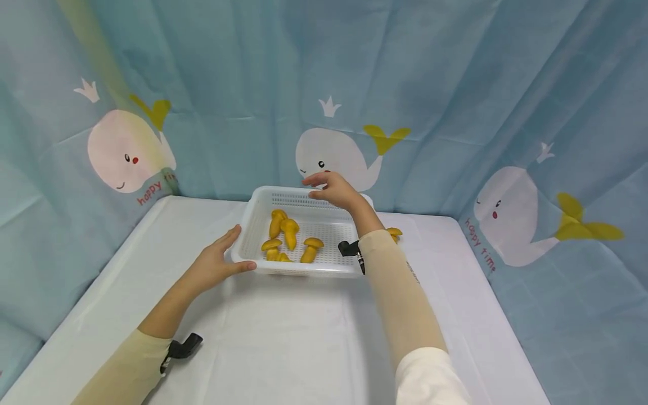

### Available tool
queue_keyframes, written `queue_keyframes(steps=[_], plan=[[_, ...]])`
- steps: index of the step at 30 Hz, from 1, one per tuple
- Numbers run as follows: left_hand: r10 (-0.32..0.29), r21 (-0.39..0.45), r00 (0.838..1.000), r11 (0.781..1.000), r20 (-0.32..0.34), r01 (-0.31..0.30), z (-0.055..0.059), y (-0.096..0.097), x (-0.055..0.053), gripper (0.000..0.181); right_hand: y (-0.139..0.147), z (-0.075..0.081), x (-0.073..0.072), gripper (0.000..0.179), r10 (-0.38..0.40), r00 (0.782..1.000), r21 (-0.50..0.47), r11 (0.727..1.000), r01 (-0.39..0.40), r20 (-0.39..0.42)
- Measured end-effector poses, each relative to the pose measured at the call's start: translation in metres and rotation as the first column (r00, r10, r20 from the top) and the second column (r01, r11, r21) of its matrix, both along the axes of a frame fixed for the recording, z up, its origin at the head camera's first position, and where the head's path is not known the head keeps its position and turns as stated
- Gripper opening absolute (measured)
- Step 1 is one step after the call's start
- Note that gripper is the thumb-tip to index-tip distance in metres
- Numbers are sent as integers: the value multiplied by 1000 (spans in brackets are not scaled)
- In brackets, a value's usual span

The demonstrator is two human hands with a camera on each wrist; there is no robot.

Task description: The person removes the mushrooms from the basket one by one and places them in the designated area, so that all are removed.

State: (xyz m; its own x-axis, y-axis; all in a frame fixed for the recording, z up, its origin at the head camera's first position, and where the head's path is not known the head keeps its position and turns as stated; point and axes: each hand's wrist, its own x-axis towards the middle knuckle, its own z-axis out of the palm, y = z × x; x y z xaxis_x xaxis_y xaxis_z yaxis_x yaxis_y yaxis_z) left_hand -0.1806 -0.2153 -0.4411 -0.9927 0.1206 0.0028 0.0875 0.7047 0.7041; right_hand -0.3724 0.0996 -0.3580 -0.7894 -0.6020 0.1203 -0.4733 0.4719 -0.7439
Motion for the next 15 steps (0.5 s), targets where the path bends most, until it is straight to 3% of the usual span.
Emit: queue_keyframes(steps=[7,15], plan=[[-1,-6,1000,1000,14,1,4,2,2,122,-15,-18,-6,37,8,1000,-20,1000,-8,12],[-6,-20,1000,1000,12,6,2,4,3,122,-24,-39,-10,37,2,994,-22,1000,1,111]])
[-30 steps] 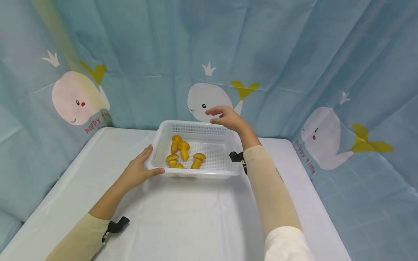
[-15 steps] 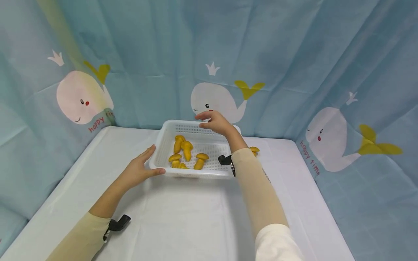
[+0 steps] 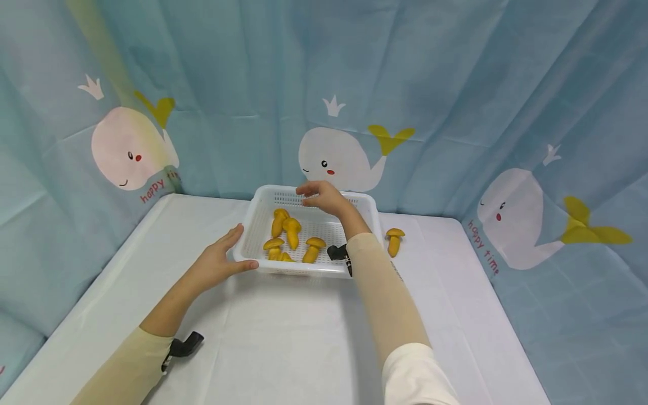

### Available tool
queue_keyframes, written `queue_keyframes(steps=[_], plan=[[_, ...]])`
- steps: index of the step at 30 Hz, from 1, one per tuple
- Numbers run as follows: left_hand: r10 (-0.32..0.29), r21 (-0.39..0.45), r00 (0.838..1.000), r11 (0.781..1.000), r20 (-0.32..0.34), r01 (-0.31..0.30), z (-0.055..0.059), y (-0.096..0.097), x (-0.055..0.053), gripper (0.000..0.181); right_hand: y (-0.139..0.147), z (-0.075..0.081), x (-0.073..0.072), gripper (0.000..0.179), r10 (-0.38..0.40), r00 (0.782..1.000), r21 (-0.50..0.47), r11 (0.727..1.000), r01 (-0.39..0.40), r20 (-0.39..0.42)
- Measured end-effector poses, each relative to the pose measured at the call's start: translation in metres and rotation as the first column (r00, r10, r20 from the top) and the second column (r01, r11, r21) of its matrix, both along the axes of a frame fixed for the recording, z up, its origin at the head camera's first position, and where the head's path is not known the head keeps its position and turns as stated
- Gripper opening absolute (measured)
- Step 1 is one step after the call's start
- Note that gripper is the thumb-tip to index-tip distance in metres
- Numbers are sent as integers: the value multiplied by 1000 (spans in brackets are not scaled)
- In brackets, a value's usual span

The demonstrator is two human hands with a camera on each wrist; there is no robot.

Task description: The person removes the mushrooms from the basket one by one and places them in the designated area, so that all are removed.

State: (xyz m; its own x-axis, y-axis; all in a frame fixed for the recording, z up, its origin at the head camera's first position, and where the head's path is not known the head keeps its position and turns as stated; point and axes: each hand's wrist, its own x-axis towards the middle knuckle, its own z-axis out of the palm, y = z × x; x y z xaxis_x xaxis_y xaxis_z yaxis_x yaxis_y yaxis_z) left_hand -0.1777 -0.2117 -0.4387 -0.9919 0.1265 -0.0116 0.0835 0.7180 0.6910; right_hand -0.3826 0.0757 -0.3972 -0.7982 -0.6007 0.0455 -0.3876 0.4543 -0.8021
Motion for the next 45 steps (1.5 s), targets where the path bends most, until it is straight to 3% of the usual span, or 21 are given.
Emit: queue_keyframes(steps=[4,18,27,33,45], plan=[[-1,0,1000,1000,-6,1,-1,0,0,123,-3,-8,-2,37,5,999,21,1000,-6,40],[0,1,1000,1000,2,0,-2,-2,1,123,-22,-26,-4,38,57,996,134,989,-66,66],[3,1,1000,1000,-12,-3,-1,-1,2,124,-25,-35,-8,35,95,994,231,967,-106,58],[7,4,1000,1000,-1,-7,0,-1,2,125,-27,-37,-8,33,163,987,310,937,-159,13],[-9,-7,1000,1000,-17,9,1,-1,3,125,-32,-38,-10,35,192,981,356,915,-193,38]])
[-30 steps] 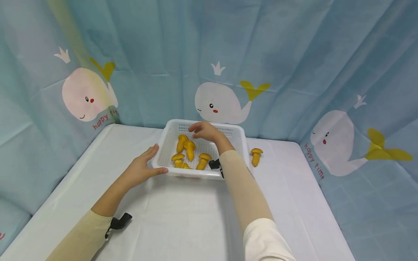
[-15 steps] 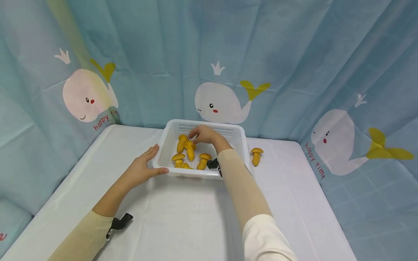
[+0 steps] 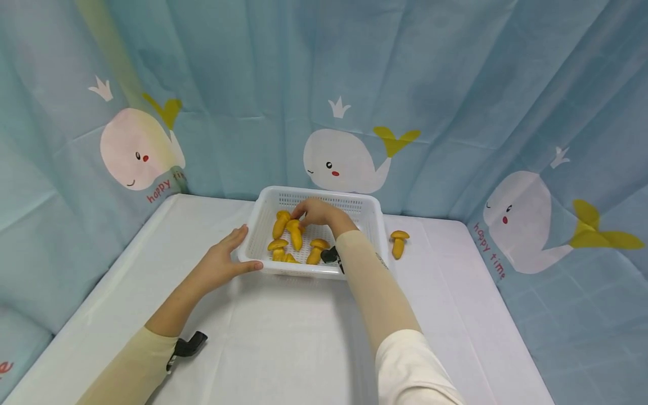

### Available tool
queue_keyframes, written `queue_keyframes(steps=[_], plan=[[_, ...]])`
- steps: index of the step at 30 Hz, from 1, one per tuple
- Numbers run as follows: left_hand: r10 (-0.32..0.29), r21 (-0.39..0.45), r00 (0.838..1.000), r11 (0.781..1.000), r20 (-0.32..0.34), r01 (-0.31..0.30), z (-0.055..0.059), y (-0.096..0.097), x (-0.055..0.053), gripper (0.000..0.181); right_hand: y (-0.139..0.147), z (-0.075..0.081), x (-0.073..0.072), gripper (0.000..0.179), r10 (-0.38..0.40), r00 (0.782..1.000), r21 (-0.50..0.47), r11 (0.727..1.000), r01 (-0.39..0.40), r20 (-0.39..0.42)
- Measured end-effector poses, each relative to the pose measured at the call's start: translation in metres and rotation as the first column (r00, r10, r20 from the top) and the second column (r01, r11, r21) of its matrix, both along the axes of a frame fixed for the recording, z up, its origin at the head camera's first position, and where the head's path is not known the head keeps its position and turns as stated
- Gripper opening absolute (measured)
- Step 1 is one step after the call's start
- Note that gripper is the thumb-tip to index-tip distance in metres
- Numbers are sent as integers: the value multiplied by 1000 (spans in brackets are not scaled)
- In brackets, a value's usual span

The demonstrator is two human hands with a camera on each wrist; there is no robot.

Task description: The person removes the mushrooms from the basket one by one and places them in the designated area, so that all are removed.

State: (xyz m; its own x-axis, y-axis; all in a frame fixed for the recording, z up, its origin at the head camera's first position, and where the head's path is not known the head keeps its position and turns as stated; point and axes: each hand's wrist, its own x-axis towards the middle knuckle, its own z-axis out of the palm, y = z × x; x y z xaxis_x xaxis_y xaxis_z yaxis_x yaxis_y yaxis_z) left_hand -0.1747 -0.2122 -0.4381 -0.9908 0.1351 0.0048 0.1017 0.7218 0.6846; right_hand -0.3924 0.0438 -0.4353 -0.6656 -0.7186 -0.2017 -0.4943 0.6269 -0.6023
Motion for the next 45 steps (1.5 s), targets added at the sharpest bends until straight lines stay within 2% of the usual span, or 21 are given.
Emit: queue_keyframes(steps=[15,23,32,38,42,45], plan=[[1,8,1000,1000,4,-1,1,-2,1,125,-1,4,0,30,-38,999,-65,997,37,-13],[-1,10,1000,1000,17,1,-1,-2,1,126,-2,18,4,24,-93,995,-167,982,88,-22],[-7,0,1000,1000,-7,7,-1,-2,1,127,4,43,13,22,-130,980,-213,972,96,-148],[-1,11,1000,1000,-6,1,-1,-2,1,124,10,59,24,23,-185,968,-246,959,140,-171],[6,8,1000,1000,-2,-6,-2,-2,-1,123,16,66,33,23,-231,958,-267,947,181,-170],[3,1,1000,1000,-5,-3,-3,-3,-2,124,21,70,40,23,-245,951,-295,938,183,-188]])
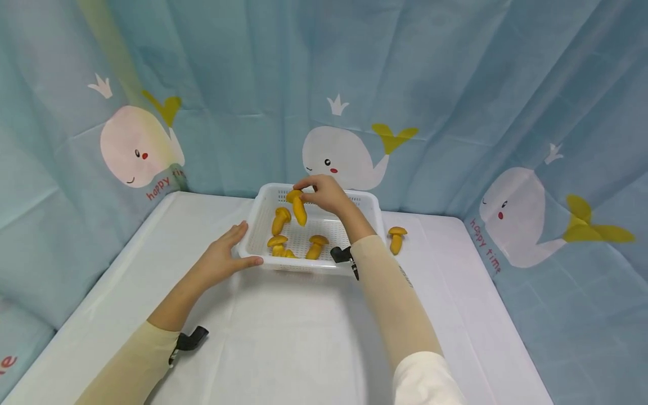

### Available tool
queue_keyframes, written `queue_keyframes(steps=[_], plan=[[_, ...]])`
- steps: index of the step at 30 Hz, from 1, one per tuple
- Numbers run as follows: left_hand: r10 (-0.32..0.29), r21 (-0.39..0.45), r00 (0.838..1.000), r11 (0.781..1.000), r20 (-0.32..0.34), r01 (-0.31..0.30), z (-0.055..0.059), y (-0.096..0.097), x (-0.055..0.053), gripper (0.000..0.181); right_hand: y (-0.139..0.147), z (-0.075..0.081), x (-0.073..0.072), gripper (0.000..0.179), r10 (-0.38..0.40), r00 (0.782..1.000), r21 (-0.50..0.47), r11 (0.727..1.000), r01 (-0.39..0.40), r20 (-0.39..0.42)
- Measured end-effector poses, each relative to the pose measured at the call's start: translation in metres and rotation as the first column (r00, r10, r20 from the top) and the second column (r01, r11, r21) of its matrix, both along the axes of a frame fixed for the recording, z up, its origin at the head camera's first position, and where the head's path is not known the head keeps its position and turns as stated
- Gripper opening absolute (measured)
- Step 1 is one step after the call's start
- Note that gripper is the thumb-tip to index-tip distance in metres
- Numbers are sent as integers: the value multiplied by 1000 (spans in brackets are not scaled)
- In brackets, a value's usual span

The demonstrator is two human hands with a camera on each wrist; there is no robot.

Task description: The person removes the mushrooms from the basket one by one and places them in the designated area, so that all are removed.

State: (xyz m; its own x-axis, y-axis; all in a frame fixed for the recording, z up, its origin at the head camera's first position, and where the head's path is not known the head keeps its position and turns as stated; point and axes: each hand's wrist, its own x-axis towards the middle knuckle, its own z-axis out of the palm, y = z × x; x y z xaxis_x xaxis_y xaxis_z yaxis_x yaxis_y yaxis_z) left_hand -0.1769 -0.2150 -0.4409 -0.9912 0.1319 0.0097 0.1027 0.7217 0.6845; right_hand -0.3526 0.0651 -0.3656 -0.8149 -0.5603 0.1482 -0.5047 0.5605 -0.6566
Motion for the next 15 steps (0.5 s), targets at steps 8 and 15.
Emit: queue_keyframes(steps=[8,15], plan=[[-9,-11,1000,1000,6,9,2,-1,2,124,14,11,19,23,-36,994,-66,997,29,-99],[-15,-17,1000,1000,-1,15,4,0,2,121,27,18,38,23,-61,991,-145,988,44,-117]])
